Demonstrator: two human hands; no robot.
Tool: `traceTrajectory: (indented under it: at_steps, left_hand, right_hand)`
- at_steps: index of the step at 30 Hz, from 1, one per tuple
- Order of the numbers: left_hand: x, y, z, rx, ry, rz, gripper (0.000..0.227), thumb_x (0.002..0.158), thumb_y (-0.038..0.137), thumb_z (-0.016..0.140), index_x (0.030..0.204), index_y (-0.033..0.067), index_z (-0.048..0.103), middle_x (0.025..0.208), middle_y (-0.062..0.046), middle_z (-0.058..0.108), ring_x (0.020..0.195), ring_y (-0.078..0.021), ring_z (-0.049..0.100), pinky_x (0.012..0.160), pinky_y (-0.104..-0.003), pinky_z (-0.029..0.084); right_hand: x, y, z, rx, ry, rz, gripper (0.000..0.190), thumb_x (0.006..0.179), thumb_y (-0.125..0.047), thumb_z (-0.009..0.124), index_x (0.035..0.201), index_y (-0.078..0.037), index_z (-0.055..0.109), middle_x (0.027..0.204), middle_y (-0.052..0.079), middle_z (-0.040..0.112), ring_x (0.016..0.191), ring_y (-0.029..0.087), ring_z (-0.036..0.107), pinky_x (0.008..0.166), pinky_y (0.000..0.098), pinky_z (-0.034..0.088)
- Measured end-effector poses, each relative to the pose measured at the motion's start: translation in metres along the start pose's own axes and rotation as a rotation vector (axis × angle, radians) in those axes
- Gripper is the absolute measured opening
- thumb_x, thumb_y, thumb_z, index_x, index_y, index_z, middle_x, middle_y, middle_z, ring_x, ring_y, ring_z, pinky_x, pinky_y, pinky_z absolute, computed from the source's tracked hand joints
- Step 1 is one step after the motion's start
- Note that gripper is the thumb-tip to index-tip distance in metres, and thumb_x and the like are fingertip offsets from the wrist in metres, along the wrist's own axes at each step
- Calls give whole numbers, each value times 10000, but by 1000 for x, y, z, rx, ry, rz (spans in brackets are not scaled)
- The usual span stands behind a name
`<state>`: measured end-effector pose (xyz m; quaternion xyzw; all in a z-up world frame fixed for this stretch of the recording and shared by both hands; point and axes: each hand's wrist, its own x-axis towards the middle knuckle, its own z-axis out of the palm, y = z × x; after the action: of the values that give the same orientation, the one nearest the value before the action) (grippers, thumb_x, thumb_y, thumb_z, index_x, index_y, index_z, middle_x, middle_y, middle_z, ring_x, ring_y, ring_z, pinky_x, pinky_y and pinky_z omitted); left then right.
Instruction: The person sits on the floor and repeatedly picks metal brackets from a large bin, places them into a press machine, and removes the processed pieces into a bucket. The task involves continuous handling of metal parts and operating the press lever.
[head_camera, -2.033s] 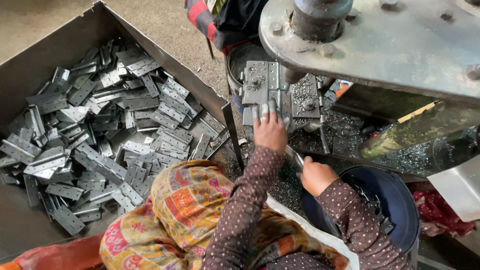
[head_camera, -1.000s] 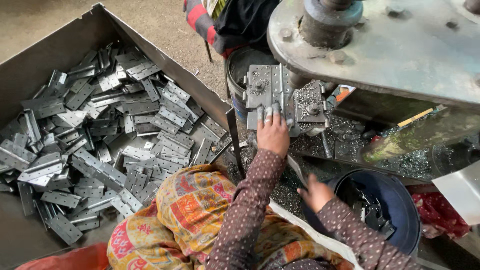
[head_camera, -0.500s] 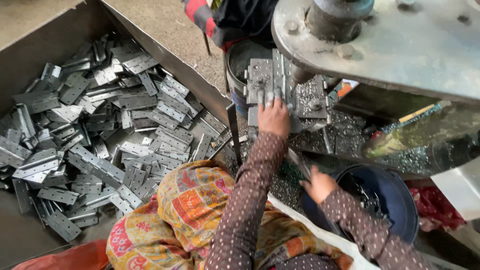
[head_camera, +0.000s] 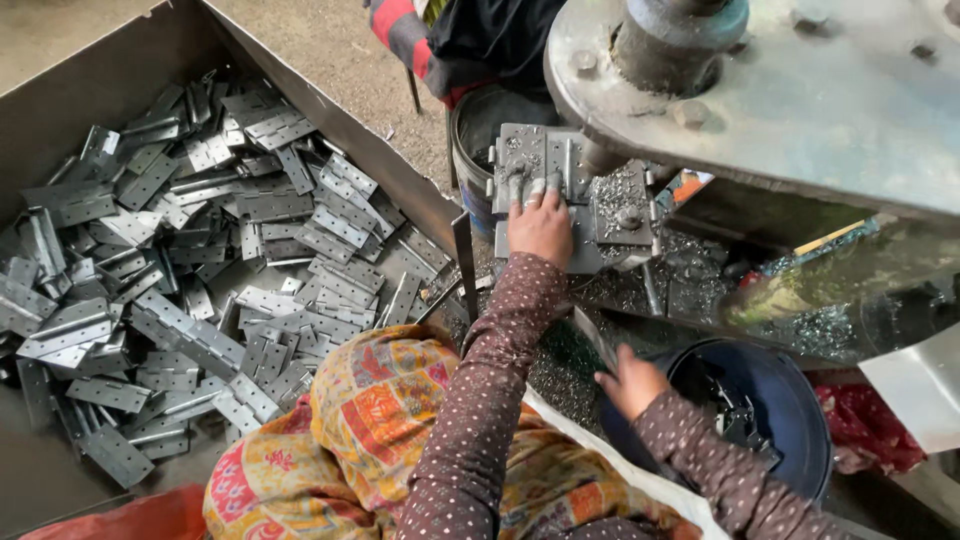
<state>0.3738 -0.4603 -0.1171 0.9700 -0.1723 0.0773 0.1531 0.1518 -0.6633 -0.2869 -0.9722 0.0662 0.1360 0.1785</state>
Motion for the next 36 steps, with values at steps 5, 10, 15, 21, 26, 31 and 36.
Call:
traceTrajectory:
  at_steps: [5,10,15,21,26,31,36]
  left_hand:
    - [19,-3,6,-13,-71,-9,231,961,156,567,1112,114,737,1430,-67,581,1342,-227,519,1172,-539,317]
    - [0,-1,-12,3,-82,59,266,1005,223,526,1143,111,724,1420,-82,580,1366,-229,504,1205,-531,271]
    - [-86,21,-24,173,30,151,300,954,231,542,1165,96,706,1357,-88,595,1333,-233,524,1253,-576,210]
    - [-122,15,-21,-83,370,295,220,892,153,604,1088,55,623,1254,-141,618,1265,-313,558,1157,-635,295]
    - [-94,19,-40,-311,398,255,129,1016,104,582,1137,65,603,1155,-95,621,1097,-251,639,1156,-498,489]
    - [-65,27,-24,77,377,250,129,1037,182,612,1111,80,636,1073,-80,636,911,-224,638,948,-491,538]
    - [-53,9,0,58,233,71,459,985,323,579,1291,-17,624,1415,-210,555,1107,-294,599,941,-443,510]
  right_hand:
    - [-10,-31,29,44,170,69,371,953,-351,595,1165,-61,501,747,244,700,700,478,680,617,578,524]
    - [-16,-44,-28,87,133,70,516,886,-326,675,1270,-41,483,877,244,666,765,411,688,641,493,564]
    - [-31,-91,-123,344,642,-305,501,879,-123,742,1293,13,495,1255,228,563,1020,272,683,815,323,613]
    - [-46,-125,-148,465,724,-297,550,900,-32,774,1355,7,468,1421,173,431,1199,273,590,947,334,592]
    - [-42,-120,-148,478,768,-275,547,885,-50,777,1342,-3,480,1439,177,420,1219,270,586,931,327,591]
    - [-43,-116,-142,477,732,-245,498,898,-67,776,1309,0,502,1408,157,451,1194,248,604,940,325,589]
    - [-38,-116,-146,486,726,-254,449,898,-76,754,1273,12,524,1384,156,467,1187,243,603,925,325,586]
